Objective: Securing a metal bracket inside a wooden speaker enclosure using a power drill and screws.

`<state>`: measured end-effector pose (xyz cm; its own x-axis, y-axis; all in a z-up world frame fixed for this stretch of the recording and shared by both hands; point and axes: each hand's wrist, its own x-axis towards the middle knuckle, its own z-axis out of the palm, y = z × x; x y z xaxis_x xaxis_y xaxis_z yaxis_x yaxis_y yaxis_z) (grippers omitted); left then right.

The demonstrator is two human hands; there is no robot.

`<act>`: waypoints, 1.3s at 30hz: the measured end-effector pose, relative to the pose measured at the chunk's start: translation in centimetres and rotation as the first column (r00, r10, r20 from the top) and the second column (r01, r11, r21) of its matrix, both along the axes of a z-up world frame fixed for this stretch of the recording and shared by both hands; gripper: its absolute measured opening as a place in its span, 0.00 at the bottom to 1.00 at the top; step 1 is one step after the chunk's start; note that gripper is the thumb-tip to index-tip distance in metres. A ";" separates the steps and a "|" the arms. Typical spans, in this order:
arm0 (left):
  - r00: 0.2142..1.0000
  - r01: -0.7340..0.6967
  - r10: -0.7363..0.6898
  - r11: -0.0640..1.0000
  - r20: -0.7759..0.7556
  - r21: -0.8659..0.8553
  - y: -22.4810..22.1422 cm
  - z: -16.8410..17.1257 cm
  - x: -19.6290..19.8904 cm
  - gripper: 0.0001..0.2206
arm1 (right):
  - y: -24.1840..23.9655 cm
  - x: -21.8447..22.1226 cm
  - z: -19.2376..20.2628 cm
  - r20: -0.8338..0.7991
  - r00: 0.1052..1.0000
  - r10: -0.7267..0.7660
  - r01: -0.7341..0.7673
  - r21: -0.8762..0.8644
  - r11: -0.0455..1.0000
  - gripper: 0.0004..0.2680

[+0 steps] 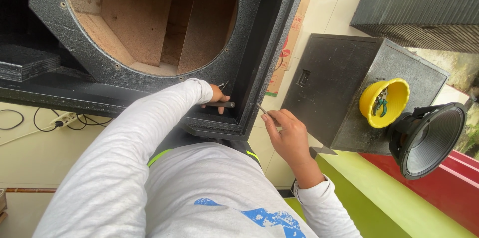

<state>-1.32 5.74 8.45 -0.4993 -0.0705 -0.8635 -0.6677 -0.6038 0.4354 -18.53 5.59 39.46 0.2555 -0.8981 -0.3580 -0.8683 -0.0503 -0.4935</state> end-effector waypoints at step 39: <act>0.984 0.170 -0.180 0.940 -0.007 -0.295 0.1 2.3 1.2 0.29 | 1.9 -0.7 -1.1 -0.146 0.988 0.049 -0.029 0.137 0.990 0.09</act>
<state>-0.16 5.79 10.80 -0.5549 -0.2260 -0.8006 -0.7331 -0.3219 0.5991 -19.27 7.48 38.39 0.2241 -0.8299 -0.5109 -0.9311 -0.0275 -0.3637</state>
